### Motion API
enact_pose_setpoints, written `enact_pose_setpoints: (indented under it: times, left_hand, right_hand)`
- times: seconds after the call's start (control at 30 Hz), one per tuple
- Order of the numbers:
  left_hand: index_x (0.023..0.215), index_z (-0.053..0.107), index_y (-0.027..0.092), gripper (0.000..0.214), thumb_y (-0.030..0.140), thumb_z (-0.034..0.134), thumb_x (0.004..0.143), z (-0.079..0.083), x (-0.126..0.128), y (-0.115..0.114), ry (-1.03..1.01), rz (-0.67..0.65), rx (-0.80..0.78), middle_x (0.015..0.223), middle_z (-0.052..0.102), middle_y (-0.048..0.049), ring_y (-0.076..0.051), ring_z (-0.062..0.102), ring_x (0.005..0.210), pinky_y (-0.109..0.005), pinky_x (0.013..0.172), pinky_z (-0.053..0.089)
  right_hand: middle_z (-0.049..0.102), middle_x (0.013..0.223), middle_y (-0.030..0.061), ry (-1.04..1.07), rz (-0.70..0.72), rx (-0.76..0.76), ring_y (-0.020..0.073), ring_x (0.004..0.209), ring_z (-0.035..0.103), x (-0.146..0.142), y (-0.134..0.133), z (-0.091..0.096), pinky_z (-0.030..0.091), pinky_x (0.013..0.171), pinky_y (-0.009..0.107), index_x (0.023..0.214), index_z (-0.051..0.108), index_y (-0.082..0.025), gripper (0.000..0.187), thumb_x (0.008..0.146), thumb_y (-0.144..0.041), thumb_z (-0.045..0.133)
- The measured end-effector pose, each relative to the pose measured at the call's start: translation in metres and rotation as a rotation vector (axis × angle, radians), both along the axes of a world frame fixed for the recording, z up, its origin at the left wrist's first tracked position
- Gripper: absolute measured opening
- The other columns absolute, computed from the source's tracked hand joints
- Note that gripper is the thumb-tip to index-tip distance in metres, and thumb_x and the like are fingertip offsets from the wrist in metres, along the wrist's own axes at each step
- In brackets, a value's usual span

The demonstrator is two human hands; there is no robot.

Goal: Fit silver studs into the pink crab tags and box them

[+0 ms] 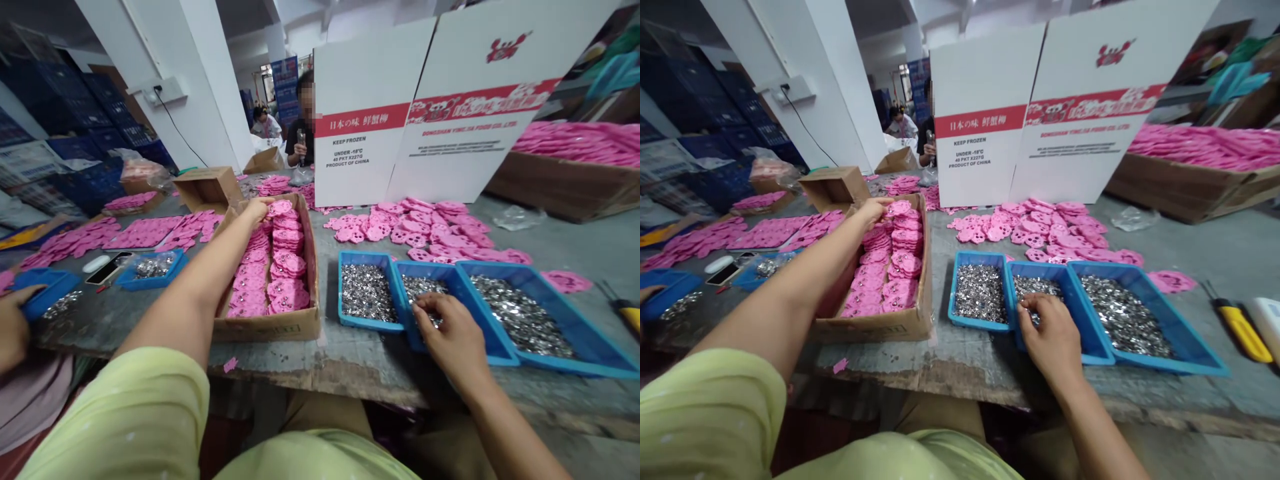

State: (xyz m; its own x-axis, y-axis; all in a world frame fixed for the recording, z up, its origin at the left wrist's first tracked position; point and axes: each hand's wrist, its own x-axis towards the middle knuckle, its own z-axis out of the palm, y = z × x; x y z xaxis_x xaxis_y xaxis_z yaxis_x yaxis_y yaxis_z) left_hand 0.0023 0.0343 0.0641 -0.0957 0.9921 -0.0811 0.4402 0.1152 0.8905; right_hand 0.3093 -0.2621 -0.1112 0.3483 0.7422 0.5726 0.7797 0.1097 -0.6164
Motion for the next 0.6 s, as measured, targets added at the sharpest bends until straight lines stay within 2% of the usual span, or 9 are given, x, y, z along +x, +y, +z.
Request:
enact_pose_setpoints:
  times: [0.07,0.13,0.33,0.4,0.5,0.6]
  left_hand:
    - [0.128,0.065,0.015,0.035,0.035,0.068,0.1,-0.005,0.004,0.011,0.052,-0.015,-0.011,0.117,0.071,-0.0093,-0.02,0.071,0.098,-0.039,0.083,0.063]
    - [0.132,0.064,0.016,0.04,0.04,0.067,0.1,-0.009,0.009,0.023,0.109,-0.028,0.002,0.128,0.068,-0.0111,-0.023,0.069,0.108,-0.044,0.091,0.062]
    - [0.132,0.064,0.016,0.04,0.04,0.067,0.1,-0.024,0.014,0.061,0.314,-0.017,0.108,0.131,0.067,-0.0113,-0.024,0.069,0.112,-0.046,0.094,0.061]
    - [0.124,0.067,0.015,0.033,0.034,0.07,0.098,-0.028,0.013,0.07,0.397,-0.015,0.158,0.126,0.069,-0.0104,-0.023,0.069,0.112,-0.045,0.097,0.059]
    - [0.108,0.07,0.014,0.017,0.016,0.072,0.091,-0.03,0.014,0.075,0.506,-0.036,0.232,0.12,0.073,-0.0108,-0.024,0.067,0.116,-0.04,0.105,0.051]
    - [0.101,0.069,0.015,0.016,0.007,0.068,0.087,-0.031,0.016,0.075,0.582,-0.064,0.273,0.119,0.074,-0.014,-0.027,0.065,0.117,-0.038,0.106,0.046]
  right_hand:
    - [0.074,0.093,0.0078,-0.021,0.003,0.018,0.0284,0.089,0.07,0.0,0.0,0.0,0.054,0.079,0.042,0.08,0.062,-0.026,0.018,0.092,-0.04,0.058]
    - [0.074,0.092,0.0075,-0.045,0.007,0.036,0.0284,0.088,0.071,-0.001,0.0,0.0,0.054,0.078,0.042,0.081,0.061,-0.026,0.017,0.093,-0.039,0.059]
    - [0.074,0.09,0.006,-0.099,0.008,0.057,0.0266,0.085,0.071,-0.004,-0.001,0.002,0.054,0.076,0.04,0.082,0.06,-0.027,0.016,0.095,-0.035,0.058]
    - [0.074,0.089,0.0056,-0.1,0.003,0.052,0.0261,0.085,0.071,-0.005,-0.001,0.003,0.054,0.076,0.04,0.082,0.059,-0.027,0.016,0.096,-0.035,0.057]
    - [0.074,0.089,0.0055,-0.106,-0.002,0.051,0.0261,0.085,0.071,-0.006,-0.001,0.004,0.054,0.075,0.04,0.081,0.058,-0.027,0.017,0.096,-0.036,0.057]
    - [0.074,0.088,0.0053,-0.111,-0.003,0.065,0.0262,0.084,0.071,-0.006,-0.001,0.004,0.054,0.074,0.04,0.082,0.058,-0.027,0.017,0.096,-0.036,0.057]
